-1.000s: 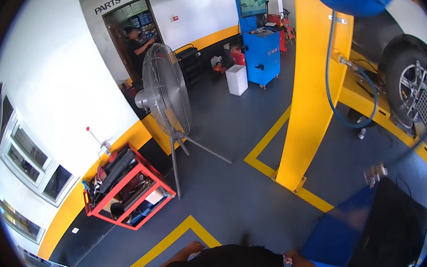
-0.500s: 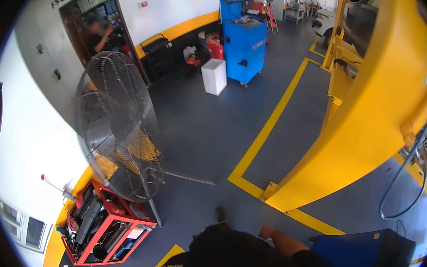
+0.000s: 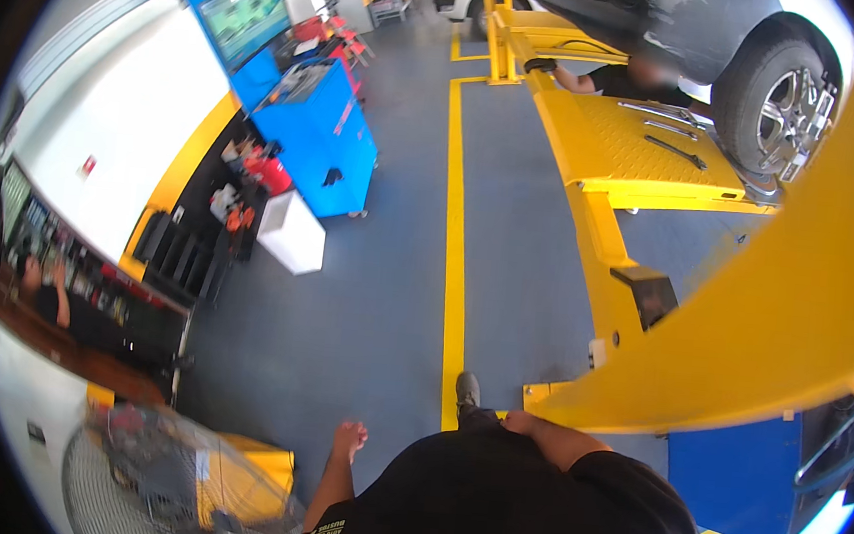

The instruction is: The person attaches a wheel alignment sensor to a car tire, then walks to a computer station and operates the alignment software using a mouse and keyboard.

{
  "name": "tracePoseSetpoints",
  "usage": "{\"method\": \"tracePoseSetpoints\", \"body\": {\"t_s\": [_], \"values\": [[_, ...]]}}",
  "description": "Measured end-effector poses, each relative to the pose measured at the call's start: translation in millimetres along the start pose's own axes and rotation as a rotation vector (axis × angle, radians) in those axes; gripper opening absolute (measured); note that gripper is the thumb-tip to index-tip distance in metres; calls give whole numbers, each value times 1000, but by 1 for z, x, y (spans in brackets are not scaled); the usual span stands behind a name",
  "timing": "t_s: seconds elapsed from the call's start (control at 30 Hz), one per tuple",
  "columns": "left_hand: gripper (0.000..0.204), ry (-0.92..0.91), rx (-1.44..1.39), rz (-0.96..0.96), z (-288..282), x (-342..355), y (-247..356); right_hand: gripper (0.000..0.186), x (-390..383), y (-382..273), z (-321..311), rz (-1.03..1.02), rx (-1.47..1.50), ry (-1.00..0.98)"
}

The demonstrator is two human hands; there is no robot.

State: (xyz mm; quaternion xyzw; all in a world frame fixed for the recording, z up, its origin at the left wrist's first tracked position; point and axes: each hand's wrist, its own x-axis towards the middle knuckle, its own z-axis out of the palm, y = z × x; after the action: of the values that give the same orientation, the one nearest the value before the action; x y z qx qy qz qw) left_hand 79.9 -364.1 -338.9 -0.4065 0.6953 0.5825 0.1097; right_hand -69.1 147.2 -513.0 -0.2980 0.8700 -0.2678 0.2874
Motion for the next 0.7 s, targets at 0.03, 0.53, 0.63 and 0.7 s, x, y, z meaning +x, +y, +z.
{"method": "tracePoseSetpoints", "body": {"t_s": [0.03,0.53,0.63,0.7], "values": [[15,-55,-46,-26,-1,21,23,33,23,2,-21,37,14,63],[20,-444,743,-53,28,292,186,13,364,30,-387,807,906,111],[20,-483,659,-69,28,380,245,18,443,55,-416,824,782,-118],[24,-484,642,-121,32,442,298,19,484,80,-444,663,586,-291]]}}
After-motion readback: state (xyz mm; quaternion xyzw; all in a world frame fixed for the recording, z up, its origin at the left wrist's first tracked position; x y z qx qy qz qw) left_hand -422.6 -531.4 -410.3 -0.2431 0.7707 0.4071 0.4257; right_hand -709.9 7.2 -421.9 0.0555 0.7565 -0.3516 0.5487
